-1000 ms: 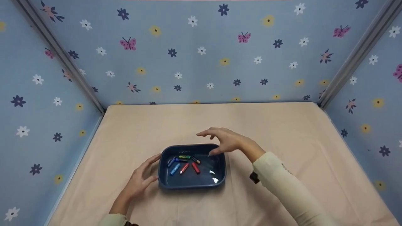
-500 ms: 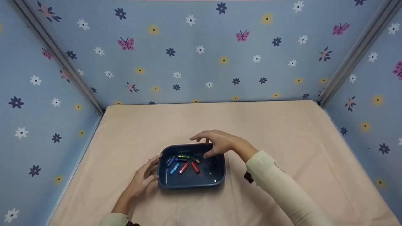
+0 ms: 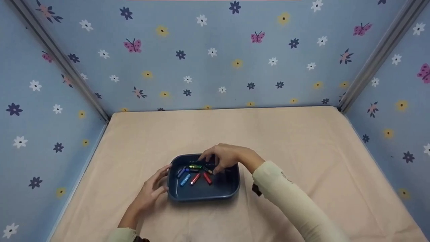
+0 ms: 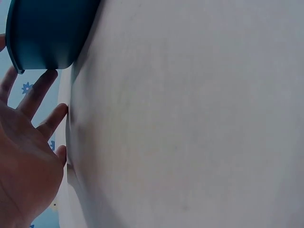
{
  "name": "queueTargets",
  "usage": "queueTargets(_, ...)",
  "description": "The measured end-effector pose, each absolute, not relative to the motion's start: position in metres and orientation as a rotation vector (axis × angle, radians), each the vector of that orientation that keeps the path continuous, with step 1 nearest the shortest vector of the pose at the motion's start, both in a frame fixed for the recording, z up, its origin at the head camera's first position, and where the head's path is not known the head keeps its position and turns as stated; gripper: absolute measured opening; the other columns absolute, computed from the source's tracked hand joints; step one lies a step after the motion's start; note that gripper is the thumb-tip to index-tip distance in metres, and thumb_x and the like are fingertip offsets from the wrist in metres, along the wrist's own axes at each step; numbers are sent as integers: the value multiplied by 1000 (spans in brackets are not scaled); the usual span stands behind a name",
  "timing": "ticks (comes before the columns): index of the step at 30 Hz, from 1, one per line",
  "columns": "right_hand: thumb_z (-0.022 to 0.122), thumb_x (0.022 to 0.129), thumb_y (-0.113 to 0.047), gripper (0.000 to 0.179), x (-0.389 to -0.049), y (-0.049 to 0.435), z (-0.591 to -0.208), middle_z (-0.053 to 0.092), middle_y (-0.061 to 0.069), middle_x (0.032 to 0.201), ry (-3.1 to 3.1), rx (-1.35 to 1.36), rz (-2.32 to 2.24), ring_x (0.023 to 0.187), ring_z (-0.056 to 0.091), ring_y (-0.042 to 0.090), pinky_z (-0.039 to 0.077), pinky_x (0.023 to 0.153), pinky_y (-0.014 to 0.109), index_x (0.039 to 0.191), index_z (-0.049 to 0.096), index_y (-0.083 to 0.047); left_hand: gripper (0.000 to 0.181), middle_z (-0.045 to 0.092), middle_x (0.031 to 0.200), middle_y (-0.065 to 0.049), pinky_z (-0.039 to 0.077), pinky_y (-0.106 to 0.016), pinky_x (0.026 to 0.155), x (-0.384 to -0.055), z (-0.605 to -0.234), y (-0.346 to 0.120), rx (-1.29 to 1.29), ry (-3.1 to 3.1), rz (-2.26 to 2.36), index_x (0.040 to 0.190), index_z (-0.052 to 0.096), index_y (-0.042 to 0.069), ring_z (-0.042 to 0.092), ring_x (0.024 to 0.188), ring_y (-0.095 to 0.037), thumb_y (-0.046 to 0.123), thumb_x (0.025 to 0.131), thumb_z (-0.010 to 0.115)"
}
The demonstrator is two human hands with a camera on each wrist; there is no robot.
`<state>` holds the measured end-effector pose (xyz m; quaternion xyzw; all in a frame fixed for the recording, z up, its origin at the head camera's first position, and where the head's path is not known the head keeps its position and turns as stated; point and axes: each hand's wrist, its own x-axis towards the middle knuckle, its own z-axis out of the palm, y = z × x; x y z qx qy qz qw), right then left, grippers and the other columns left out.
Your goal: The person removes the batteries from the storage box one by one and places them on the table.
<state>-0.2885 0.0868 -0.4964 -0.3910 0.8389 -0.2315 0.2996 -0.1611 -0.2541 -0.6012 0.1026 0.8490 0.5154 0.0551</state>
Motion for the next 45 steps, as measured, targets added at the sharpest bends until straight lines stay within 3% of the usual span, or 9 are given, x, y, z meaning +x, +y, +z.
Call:
queueTargets(6, 88, 96, -9, 70, -288, 76, -504, 71, 14, 153, 2211, -951, -565, 103, 83, 19, 68, 96, 43, 160, 64, -23, 79, 46, 180, -14, 35, -65, 136, -160, -603, -253, 352, 2584, 1586, 173, 45, 15, 50, 164, -45, -7, 100, 63)
queueTargets(12, 90, 96, -17, 70, -285, 70, -517, 73, 12, 152, 2250, -964, -487, 114, 75, 22, 62, 110, 48, 160, 64, -24, 80, 48, 180, -9, 35, -57, 139, -160, -603, -252, 281, 2591, 1540, 174, 44, 21, 50, 165, -39, -3, 101, 63)
queueTargets(15, 89, 97, -19, 69, -282, 68, -518, 74, 12, 149, 2276, -982, -449, 126, 72, 29, 58, 118, 53, 161, 64, -25, 79, 46, 181, -8, 35, -35, 137, -161, -602, -253, 270, 2581, 1534, 174, 43, 22, 49, 166, -37, -3, 102, 62)
queueTargets(18, 88, 98, -21, 69, -280, 66, -518, 76, 11, 145, 2304, -995, -390, 127, 71, 29, 58, 118, 53, 162, 62, -25, 79, 46, 182, -7, 31, -23, 132, -161, -602, -253, 259, 2575, 1531, 175, 43, 23, 48, 167, -36, -3, 102, 62)
queueTargets(20, 87, 99, -22, 68, -278, 65, -519, 77, 11, 142, 2323, -1000, -353, 122, 70, 27, 59, 116, 52, 163, 62, -24, 79, 45, 182, -7, 33, -28, 135, -161, -602, -253, 260, 2574, 1532, 175, 42, 22, 47, 167, -36, -3, 102, 62)
queueTargets(26, 85, 101, -25, 67, -274, 60, -527, 78, 8, 129, 2382, -990, -242, 106, 67, 21, 61, 109, 48, 164, 61, -25, 79, 44, 183, -10, 34, -65, 138, -160, -602, -253, 269, 2563, 1554, 175, 42, 20, 46, 168, -42, -4, 102, 62)
queueTargets(33, 84, 102, -25, 61, -271, 59, -531, 79, 7, 117, 2417, -1021, -193, 94, 63, 18, 60, 96, 43, 160, 64, -24, 77, 45, 181, -13, 34, -67, 137, -161, -602, -253, 321, 2566, 1592, 174, 44, 16, 47, 166, -45, -4, 102, 63)
queueTargets(40, 86, 100, -22, 52, -271, 57, -531, 72, 0, 97, 2413, -1009, -190, 82, 60, 13, 47, 73, 29, 150, 71, -22, 77, 43, 181, -17, 40, -68, 133, -161, -601, -253, 357, 2532, 1630, 173, 44, 14, 46, 166, -48, -6, 102, 62)
queueTargets(45, 85, 101, -20, 48, -271, 56, -535, 69, -2, 96, 2402, -1043, -164, 83, 58, 13, 47, 73, 28, 147, 72, -23, 77, 42, 182, -18, 39, -69, 133, -161, -601, -253, 355, 2524, 1630, 174, 43, 13, 46, 166, -50, -6, 102, 61)
